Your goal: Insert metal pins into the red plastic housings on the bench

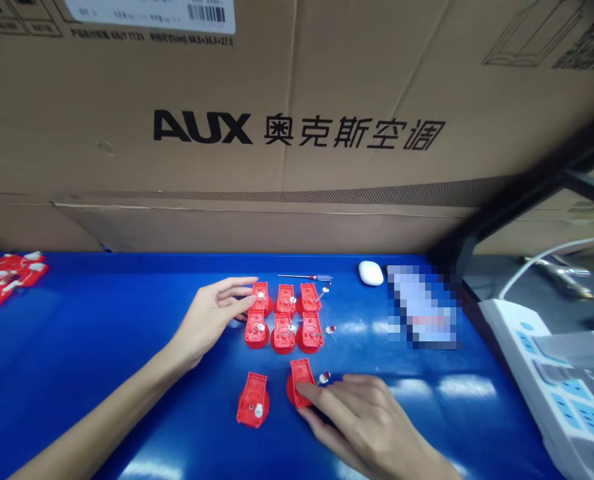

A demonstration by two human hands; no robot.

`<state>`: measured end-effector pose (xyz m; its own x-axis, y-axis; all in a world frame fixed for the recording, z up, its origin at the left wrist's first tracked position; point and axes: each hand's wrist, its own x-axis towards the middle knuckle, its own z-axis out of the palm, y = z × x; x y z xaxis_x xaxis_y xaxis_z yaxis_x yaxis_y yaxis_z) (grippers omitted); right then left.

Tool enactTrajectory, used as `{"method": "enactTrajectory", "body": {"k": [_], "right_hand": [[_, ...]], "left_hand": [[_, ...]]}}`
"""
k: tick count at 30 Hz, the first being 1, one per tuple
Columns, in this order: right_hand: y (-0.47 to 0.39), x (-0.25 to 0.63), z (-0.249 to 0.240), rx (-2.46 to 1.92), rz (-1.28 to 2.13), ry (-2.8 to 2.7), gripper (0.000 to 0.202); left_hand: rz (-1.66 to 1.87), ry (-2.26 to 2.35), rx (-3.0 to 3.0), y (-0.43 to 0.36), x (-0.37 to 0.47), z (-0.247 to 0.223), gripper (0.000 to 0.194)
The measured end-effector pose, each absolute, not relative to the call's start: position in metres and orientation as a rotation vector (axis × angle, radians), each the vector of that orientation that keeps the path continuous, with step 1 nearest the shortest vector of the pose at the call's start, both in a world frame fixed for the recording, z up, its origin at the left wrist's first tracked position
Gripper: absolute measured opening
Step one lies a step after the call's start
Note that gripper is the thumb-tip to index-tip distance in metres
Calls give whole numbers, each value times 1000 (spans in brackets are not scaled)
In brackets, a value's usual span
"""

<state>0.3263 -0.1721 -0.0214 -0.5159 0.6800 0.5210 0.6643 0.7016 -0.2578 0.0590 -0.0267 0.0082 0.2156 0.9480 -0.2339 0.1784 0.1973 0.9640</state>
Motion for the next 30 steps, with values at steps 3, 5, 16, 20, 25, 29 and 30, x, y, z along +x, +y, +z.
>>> {"method": "enactTrajectory", "body": {"k": [3, 5, 16, 20, 25, 29, 30], "right_hand": [[-173, 327, -22, -1028, 22, -2296, 20], [-173, 328, -22, -1030, 24, -2299, 20], [-173, 327, -21, -1034, 46, -2306, 19], [-173, 327, -22, -1026, 45, -2303, 19], [-174, 327, -21, -1037, 55, -2306, 22], [-173, 328, -20, -1021, 59, -2314, 22], [-173, 328, -20, -1015, 64, -2316, 22]], "left_hand": [[798, 1250, 1267, -27, 58, 6, 60], [795, 1256, 1271, -27, 58, 5, 59], [811, 1266, 1265, -40, 50, 9, 67], [821, 1266, 1271, -48, 48, 8, 70], [840, 1246, 1283, -49, 50, 1, 69], [851, 1224, 1268, -47, 52, -1, 65], [852, 1222, 1262, -46, 52, -1, 65]]}}
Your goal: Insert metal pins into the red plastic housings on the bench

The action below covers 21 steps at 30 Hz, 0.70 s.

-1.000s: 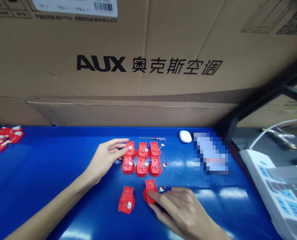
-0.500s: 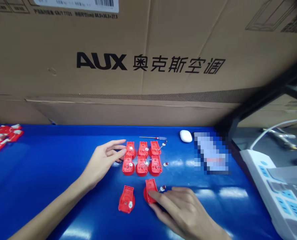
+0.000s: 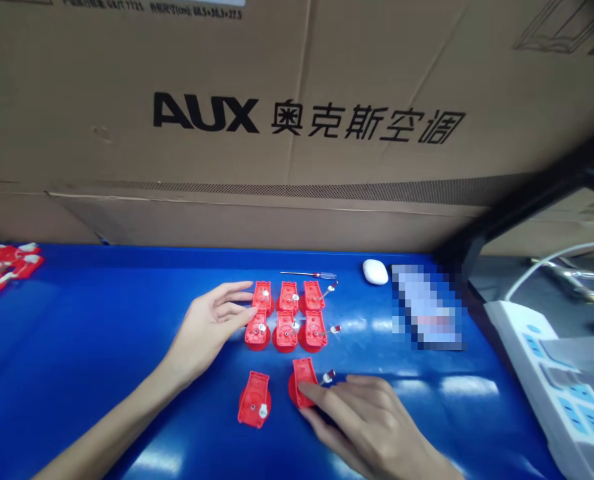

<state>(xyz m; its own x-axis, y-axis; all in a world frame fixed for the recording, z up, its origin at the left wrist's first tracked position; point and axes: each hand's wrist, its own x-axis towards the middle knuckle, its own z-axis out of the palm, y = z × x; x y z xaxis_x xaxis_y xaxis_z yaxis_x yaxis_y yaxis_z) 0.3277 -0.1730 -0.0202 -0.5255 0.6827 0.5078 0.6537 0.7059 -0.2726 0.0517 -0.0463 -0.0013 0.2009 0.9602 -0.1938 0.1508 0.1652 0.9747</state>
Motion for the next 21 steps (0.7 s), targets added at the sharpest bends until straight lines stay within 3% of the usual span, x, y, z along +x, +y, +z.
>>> {"method": "enactTrajectory", "body": {"k": [21], "right_hand": [[-175, 330, -21, -1032, 117, -2329, 28]], "left_hand": [[875, 1273, 1319, -57, 43, -13, 59]]}}
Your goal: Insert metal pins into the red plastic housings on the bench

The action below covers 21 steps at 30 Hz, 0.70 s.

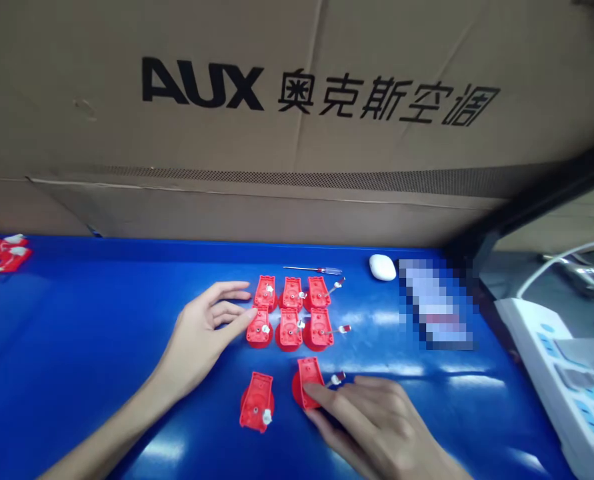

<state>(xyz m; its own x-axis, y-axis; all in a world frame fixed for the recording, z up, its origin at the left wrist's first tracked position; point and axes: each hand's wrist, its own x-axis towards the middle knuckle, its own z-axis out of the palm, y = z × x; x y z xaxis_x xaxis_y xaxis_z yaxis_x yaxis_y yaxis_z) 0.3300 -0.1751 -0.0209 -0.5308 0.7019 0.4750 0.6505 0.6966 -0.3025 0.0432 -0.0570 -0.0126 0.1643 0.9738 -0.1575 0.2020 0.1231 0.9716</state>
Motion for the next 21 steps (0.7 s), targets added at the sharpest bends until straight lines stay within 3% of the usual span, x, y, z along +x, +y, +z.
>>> {"method": "enactTrajectory", "body": {"k": [17, 21], "right_hand": [[-175, 326, -22, -1091, 165, -2269, 19], [-175, 327, -24, -1099, 135, -2272, 18]], "left_hand": [[922, 1294, 1362, -59, 40, -9, 60], [1111, 1408, 1480, -65, 41, -3, 42]]}}
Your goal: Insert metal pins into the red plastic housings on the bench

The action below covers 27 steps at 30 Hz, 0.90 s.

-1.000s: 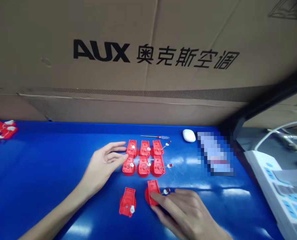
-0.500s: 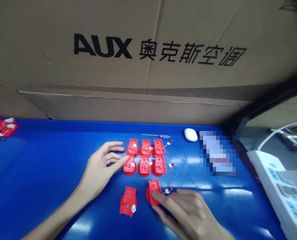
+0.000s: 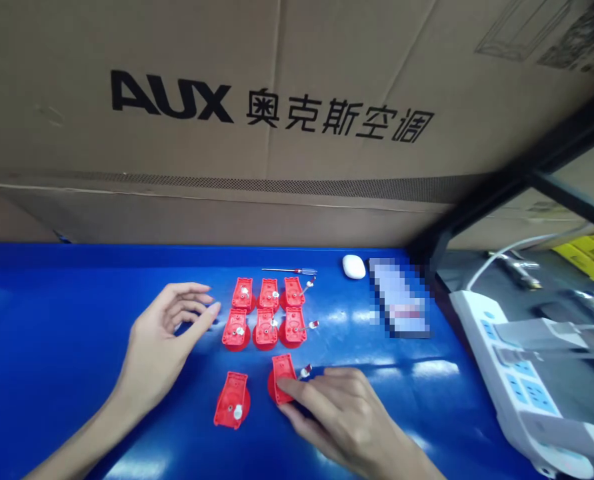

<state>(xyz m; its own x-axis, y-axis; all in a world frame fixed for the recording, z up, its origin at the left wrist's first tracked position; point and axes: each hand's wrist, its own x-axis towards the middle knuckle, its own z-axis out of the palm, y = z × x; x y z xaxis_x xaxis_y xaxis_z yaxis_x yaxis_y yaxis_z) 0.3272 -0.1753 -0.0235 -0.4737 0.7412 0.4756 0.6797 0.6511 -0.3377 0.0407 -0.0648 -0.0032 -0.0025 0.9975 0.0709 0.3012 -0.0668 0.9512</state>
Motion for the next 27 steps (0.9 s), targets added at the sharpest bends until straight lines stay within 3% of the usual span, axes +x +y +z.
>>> {"method": "enactTrajectory", "body": {"k": [4, 6, 8, 11, 13, 17, 20, 24, 27], "right_hand": [[-176, 328, -23, -1074, 118, -2263, 17], [-176, 328, -21, -1057, 111, -2267, 16], [-176, 328, -20, -1045, 111, -2271, 16], [-176, 328, -18, -1028, 121, -2271, 18], [-176, 328, -18, -1022, 124, -2271, 18], [-177, 329, -18, -1025, 146, -2279, 18], [-178, 330, -19, -1036, 133, -2285, 18], [-177, 329, -18, -1025, 122, -2269, 17], [-176, 327, -17, -1023, 143, -2267, 16]], "left_hand": [[1341, 1446, 1851, -78, 35, 0, 12], [1304, 1210, 2170, -83, 28, 1, 12], [1126, 876, 2399, -85, 23, 4, 29], [770, 656, 2464, -86, 21, 10, 85], [597, 660, 2490, -87, 23, 11, 101], [406, 759, 2512, -89, 26, 6, 75], [464, 804, 2578, -92, 29, 0, 58], [888, 666, 2785, -96, 39, -2, 60], [984, 689, 2831, -98, 47, 0, 61]]}}
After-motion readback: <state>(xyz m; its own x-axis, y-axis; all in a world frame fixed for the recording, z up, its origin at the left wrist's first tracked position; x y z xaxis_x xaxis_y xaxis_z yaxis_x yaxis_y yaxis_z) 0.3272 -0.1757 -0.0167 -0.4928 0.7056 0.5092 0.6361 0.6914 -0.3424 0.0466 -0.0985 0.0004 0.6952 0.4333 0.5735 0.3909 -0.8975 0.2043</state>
